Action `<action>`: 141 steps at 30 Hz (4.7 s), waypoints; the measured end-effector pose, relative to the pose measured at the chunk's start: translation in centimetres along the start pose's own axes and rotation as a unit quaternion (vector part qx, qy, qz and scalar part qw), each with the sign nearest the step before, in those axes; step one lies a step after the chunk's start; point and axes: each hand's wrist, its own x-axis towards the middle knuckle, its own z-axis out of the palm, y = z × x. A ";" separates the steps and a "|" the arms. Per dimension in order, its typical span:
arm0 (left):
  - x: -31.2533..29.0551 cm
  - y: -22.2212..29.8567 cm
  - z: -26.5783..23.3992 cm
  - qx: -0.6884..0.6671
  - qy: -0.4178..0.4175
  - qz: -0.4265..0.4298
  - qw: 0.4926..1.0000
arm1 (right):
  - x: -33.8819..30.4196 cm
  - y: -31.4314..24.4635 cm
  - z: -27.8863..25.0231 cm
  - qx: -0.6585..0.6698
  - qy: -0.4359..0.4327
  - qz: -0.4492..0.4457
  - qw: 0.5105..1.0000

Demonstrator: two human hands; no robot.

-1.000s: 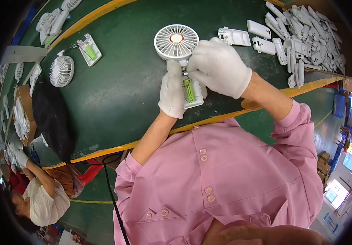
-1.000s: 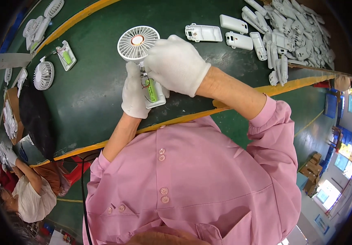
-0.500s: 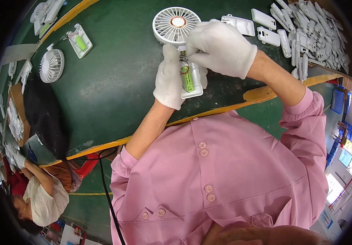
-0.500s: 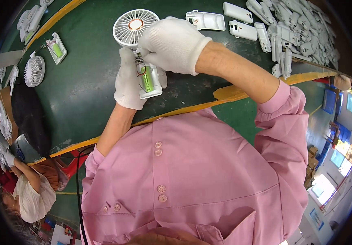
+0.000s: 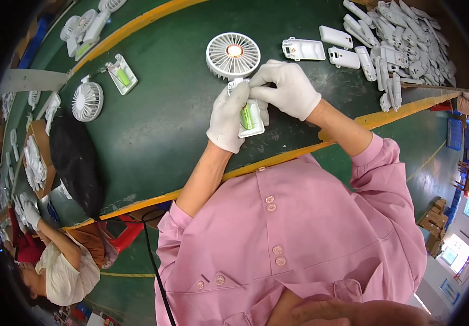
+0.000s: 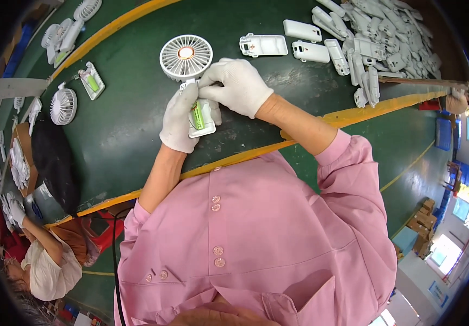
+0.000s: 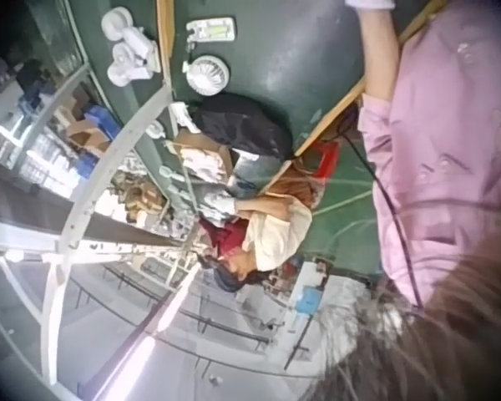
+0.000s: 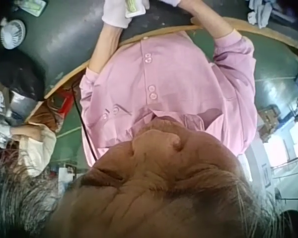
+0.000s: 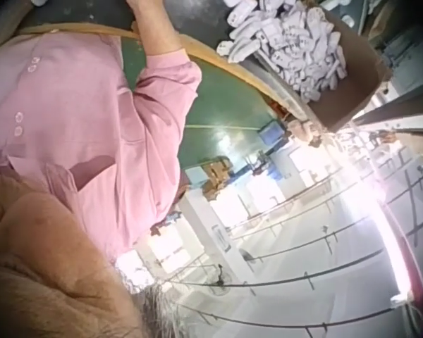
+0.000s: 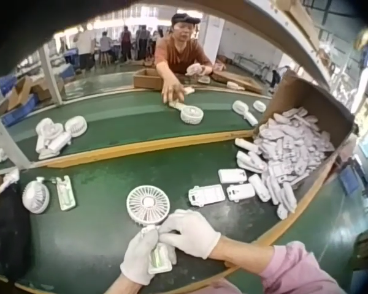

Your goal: The person assembles portable fans by fitting circuit components into the handle bases, snapping plastic handle covers into place by hand, and placing the assembled fans onto the conveyor belt.

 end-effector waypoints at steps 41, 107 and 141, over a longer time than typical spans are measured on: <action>1.2 -1.0 1.8 -0.034 0.087 -0.004 0.996 | -3.9 -0.3 -1.9 0.288 -0.142 0.247 0.914; 1.6 0.8 1.8 -0.113 0.021 -0.039 0.993 | -4.4 -1.9 -3.3 -0.035 0.070 0.219 0.972; 2.1 -0.1 1.1 -0.025 -0.009 -0.022 0.999 | 0.0 0.7 -1.7 -0.133 0.064 -0.019 0.989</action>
